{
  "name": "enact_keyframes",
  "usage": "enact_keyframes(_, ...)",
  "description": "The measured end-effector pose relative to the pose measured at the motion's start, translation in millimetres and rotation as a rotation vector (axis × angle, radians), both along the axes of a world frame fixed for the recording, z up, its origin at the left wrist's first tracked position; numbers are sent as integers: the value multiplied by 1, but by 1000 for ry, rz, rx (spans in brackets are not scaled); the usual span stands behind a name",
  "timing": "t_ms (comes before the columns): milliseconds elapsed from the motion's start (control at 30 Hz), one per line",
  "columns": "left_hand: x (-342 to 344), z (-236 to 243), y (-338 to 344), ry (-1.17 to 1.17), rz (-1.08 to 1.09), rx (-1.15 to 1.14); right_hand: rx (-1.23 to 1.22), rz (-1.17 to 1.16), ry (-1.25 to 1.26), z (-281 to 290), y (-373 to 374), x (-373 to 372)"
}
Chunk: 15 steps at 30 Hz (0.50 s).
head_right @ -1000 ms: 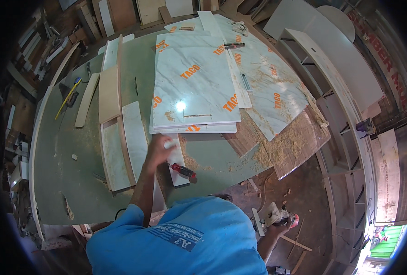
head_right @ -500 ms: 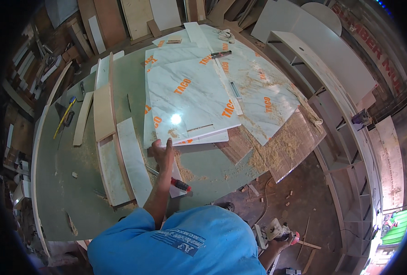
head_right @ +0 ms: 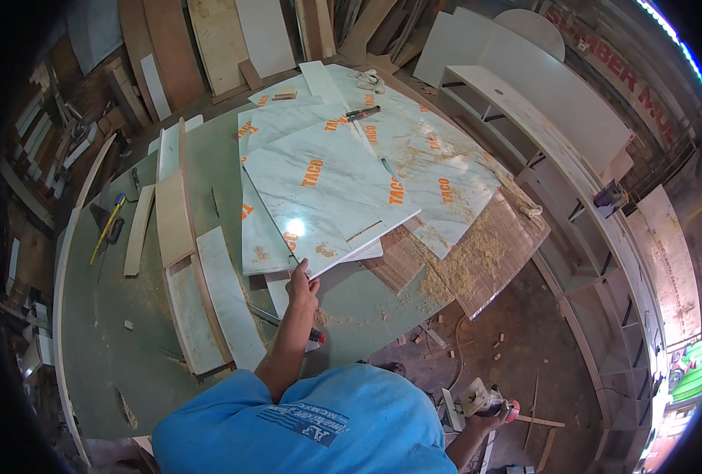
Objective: The person walks through a workshop, picks up a wood trimmer, and uses it to cut a rectangular slot into a white laminated board.
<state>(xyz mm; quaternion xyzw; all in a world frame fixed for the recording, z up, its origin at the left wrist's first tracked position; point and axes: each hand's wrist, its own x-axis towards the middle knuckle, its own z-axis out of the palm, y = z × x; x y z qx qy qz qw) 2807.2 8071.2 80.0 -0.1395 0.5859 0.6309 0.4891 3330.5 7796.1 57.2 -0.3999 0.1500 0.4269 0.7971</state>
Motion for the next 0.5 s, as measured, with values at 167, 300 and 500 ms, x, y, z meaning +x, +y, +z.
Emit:
enact_keyframes(167, 3, -36, 27, 27, 3, 38, 165, 73, -53, -7, -15, 4)
enact_keyframes(300, -26, -48, 8, -121, -249, 269, 158, -129, -160, -14, -18, 3)
enact_keyframes(500, 10, 39, 31, -17, -661, 217, 108, -247, -169, -24, -63, 31)
